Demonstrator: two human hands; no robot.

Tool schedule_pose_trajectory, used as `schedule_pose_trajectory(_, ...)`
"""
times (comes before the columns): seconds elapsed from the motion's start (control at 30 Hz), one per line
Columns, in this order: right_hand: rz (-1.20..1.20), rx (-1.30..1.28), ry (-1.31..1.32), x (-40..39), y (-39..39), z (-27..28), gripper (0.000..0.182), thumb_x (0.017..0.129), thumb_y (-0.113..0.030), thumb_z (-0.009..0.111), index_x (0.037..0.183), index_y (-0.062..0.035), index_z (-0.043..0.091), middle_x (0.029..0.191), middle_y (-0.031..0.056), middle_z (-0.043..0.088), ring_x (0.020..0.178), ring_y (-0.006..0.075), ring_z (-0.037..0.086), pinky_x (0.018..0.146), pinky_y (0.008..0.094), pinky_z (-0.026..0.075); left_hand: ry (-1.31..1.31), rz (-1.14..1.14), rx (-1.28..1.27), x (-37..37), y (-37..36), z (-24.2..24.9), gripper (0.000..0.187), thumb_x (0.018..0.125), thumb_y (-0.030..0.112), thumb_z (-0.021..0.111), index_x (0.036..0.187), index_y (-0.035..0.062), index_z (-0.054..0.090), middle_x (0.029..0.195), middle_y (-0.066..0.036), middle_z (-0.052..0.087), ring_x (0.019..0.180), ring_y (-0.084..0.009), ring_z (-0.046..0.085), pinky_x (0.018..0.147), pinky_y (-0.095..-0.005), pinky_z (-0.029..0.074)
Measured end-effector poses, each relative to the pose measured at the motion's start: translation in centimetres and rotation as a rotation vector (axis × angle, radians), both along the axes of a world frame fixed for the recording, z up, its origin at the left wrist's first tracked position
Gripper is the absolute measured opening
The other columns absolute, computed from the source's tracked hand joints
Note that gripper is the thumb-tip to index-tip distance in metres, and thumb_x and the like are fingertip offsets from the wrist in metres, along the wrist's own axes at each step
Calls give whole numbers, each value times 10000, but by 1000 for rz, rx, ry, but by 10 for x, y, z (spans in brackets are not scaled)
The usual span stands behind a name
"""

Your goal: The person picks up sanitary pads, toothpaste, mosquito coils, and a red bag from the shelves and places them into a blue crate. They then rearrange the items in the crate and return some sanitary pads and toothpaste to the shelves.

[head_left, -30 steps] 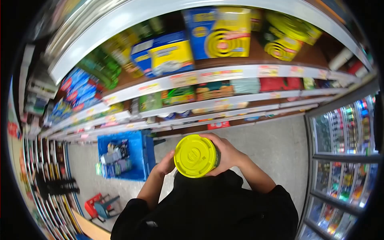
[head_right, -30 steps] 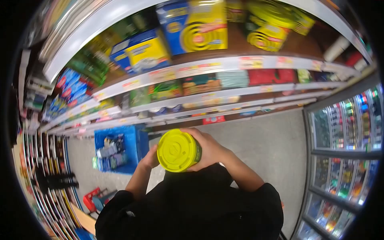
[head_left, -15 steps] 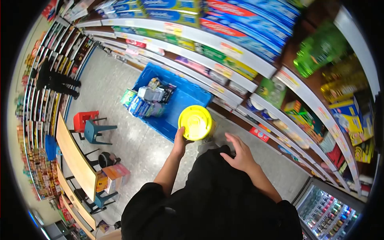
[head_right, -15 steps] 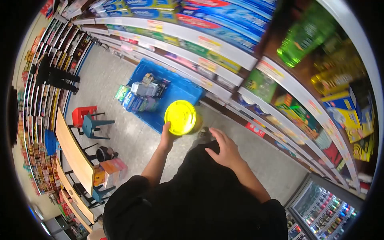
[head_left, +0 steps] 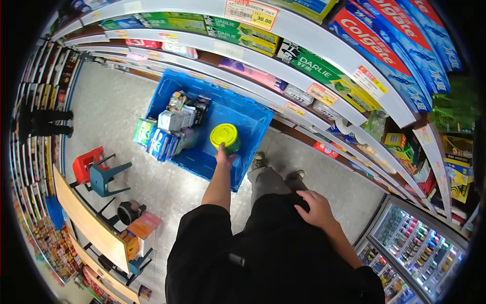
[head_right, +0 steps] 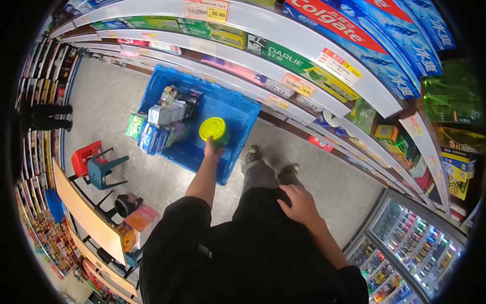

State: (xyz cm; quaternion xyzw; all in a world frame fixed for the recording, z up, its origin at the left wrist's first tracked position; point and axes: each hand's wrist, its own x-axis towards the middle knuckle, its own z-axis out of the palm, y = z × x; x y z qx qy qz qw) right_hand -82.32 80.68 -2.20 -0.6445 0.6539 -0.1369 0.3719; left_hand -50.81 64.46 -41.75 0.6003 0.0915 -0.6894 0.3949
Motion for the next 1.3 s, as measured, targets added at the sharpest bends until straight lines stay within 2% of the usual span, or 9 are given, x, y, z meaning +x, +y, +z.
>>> schedule_pose_trajectory(0.33, -94, 165, 67, 5, 14, -52, 354, 810, -224, 708, 1114, -59, 630, 1033, 118, 661, 924, 318, 643, 780, 392, 523, 229, 190, -76, 14, -50, -93, 524, 870, 291, 676, 1320, 240, 414, 1218, -116, 513, 1014, -294, 554, 837, -423, 480)
schedule_pose_trajectory(0.73, -185, 114, 25, 2, 15, -66, 330, 790, -161, 722, 1086, -56, 620, 964, 108, 666, 798, 265, 661, 686, 363, 532, 173, 178, -174, 14, -108, -108, 481, 937, 111, 559, 1377, 214, 394, 1378, -119, 442, 1198, -314, 492, 956, -466, 428)
schedule_pose_trajectory(0.9, -189, 58, -49, 1, 22, -56, 317, 801, -171, 714, 1083, -58, 625, 959, 114, 660, 840, 283, 653, 720, 381, 525, 205, 156, -178, 22, -95, -74, 485, 955, 115, 490, 1418, 116, 344, 1492, -127, 342, 1194, -340, 524, 976, -487, 414)
schedule_pose_trajectory(0.97, -209, 33, -73, -3, 24, -48, 316, 808, -187, 710, 1085, -58, 628, 965, 117, 656, 863, 297, 646, 745, 393, 521, -21, 35, -106, 17, -91, -29, 519, 943, 161, 496, 1401, -16, 331, 1517, -137, 299, 1220, -364, 514, 1013, -551, 390)
schedule_pose_trajectory(1.0, -200, 14, -74, -7, 28, -45, 316, 813, -201, 706, 1087, -63, 631, 969, 118, 652, 873, 309, 642, 758, 401, 518, -96, -35, -104, 17, -87, -12, 488, 932, 160, 512, 1366, -24, 386, 1440, -156, 394, 1186, -370, 543, 982, -558, 423)
schedule_pose_trajectory(1.07, -183, -51, -49, -15, 35, -41, 314, 819, -221, 702, 1088, -73, 636, 974, 122, 645, 888, 323, 635, 775, 411, 515, -363, -111, -123, 10, -83, 16, 369, 905, 188, 558, 1212, -15, 544, 1151, -139, 611, 1024, -324, 643, 805, -442, 531)
schedule_pose_trajectory(1.17, -215, -155, 33, -32, 40, -22, 270, 829, -228, 690, 1061, -96, 643, 977, 116, 641, 892, 318, 637, 773, 414, 516, -684, -128, -334, -13, -78, 71, 280, 886, 146, 574, 1138, 23, 586, 1002, -91, 652, 833, -256, 640, 709, -358, 511)
schedule_pose_trajectory(1.23, -316, -378, 127, -54, 42, -20, 256, 812, -214, 708, 1026, -91, 645, 929, 113, 641, 855, 310, 641, 741, 416, 521, -1066, -249, -829, -28, -75, 84, 242, 869, 86, 557, 1097, 10, 593, 927, -105, 649, 787, -266, 637, 709, -370, 508)
schedule_pose_trajectory(1.3, -443, -588, 211, -89, 56, -8, 249, 786, -195, 730, 993, -86, 646, 871, 107, 634, 814, 300, 644, 699, 409, 521, -1309, -581, -977, -79, -51, 185, 223, 852, 62, 546, 1055, -5, 608, 906, -138, 649, 786, -289, 636, 720, -386, 500)
